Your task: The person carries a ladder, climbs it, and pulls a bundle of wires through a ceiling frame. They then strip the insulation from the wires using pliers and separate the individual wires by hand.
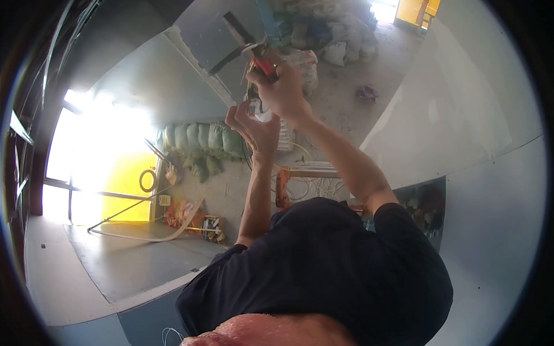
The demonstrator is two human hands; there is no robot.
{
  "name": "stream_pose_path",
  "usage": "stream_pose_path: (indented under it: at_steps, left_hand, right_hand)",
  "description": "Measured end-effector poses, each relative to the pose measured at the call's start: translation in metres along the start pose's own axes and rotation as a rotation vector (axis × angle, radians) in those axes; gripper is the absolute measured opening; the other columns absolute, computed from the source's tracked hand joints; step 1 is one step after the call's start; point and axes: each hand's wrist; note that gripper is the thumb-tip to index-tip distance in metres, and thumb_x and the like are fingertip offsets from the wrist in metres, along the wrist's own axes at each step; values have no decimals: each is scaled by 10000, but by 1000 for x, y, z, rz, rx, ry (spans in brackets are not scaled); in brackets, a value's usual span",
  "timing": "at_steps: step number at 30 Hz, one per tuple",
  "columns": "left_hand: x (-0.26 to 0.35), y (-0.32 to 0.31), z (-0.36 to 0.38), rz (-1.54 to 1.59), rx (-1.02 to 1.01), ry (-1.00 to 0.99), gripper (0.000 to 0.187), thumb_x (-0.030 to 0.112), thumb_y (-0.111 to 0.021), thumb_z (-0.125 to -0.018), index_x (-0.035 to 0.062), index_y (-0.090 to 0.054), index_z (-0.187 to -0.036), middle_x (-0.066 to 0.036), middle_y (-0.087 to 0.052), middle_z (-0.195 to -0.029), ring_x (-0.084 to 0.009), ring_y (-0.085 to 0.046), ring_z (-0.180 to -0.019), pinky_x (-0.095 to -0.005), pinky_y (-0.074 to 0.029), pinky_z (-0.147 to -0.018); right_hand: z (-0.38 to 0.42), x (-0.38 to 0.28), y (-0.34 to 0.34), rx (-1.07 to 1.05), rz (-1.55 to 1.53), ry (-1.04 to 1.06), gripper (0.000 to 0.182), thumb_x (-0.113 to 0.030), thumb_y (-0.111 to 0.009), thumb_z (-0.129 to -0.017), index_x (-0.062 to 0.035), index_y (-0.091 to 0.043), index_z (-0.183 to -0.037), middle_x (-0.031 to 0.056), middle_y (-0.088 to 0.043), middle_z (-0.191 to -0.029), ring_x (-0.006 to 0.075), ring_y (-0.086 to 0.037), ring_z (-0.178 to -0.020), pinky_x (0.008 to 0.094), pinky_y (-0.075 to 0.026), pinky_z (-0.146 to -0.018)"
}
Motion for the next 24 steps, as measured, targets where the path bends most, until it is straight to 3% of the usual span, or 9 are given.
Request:
stream_pose_path:
  at_steps: [5, 9, 11, 15, 16, 19, 21, 23, 24]
  left_hand:
    - [-12, -4, -12, 39, 12, -68, 358, 109, -704, -857, 23, -522, -1153, -172, -507, -1082, -341, -493, -1018, -470, -396, -875]
    - [-2, 11, -28, 123, 27, -91, 179, -102, -587, -873, -10, -541, -1020, -101, -608, -942, -253, -596, -887, -359, -486, -769]
    - [-4, 16, -33, 586, -27, 193, 164, -101, -601, -889, -12, -512, -994, -144, -642, -995, -247, -629, -973, -343, -544, -805]
    - [-13, 24, -43, 1225, -123, 702, 129, -78, -563, -917, 12, -517, -998, -112, -644, -917, -194, -660, -783, -280, -554, -660]
    - [-17, 22, -47, 1232, -123, 699, 129, -78, -563, -917, 12, -517, -998, -112, -644, -917, -194, -660, -783, -280, -554, -660]
    - [-38, 16, -44, 1396, -644, 1400, 107, 56, -562, -979, 0, -530, -1064, -89, -620, -852, -157, -629, -616, -267, -552, -569]
    - [-87, 2, -17, 1439, -769, 1491, 99, 49, -563, -937, -42, -551, -973, -92, -617, -801, -169, -627, -691, -274, -497, -572]
    - [-119, -3, -8, 1075, -1030, 1446, 142, 61, -619, -907, -58, -559, -956, -96, -612, -876, -165, -633, -730, -277, -505, -582]
    - [-141, -5, 3, 1053, -877, 1339, 183, 49, -666, -866, -54, -567, -981, -93, -613, -887, -177, -637, -742, -273, -512, -593]
  right_hand:
    - [4, 2, -1, 72, 223, 56, 183, -171, -744, -840, -97, -673, -992, 56, -685, -777, 160, -655, -669, 316, -483, -621]
    - [2, 21, 1, 50, -14, 83, 205, -152, -753, -828, -79, -675, -1002, 58, -699, -811, 145, -670, -746, 296, -492, -678]
    - [0, 29, 3, -16, -152, 45, 206, -138, -746, -838, -69, -674, -1019, 44, -707, -853, 118, -664, -804, 267, -490, -728]
    - [-4, 29, 13, -181, -593, -19, 131, -41, -715, -846, -21, -646, -955, 47, -687, -893, 120, -643, -891, 273, -493, -784]
    - [-6, 29, 18, -297, -638, 7, 199, 10, -703, -852, -27, -616, -1028, 54, -682, -906, 131, -640, -897, 299, -505, -805]
    - [-9, 25, 32, -536, -628, 14, 269, 63, -691, -856, -29, -589, -1088, 65, -676, -923, 146, -638, -901, 329, -518, -832]
    - [-2, 24, 33, -677, -582, 2, 259, 65, -691, -854, -26, -592, -1075, 70, -676, -926, 151, -640, -900, 333, -519, -837]
    - [0, 21, 34, -696, -507, 24, 249, 65, -695, -847, -19, -604, -1062, 68, -674, -924, 150, -641, -895, 325, -517, -842]
    - [0, 19, 36, -683, -504, 35, 249, 65, -695, -847, -19, -604, -1062, 68, -674, -924, 150, -641, -895, 325, -517, -842]
Point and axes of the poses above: each hand's wrist, its own z-axis away from the middle knuckle, its own y-axis out of the back of the hand, x = y × z
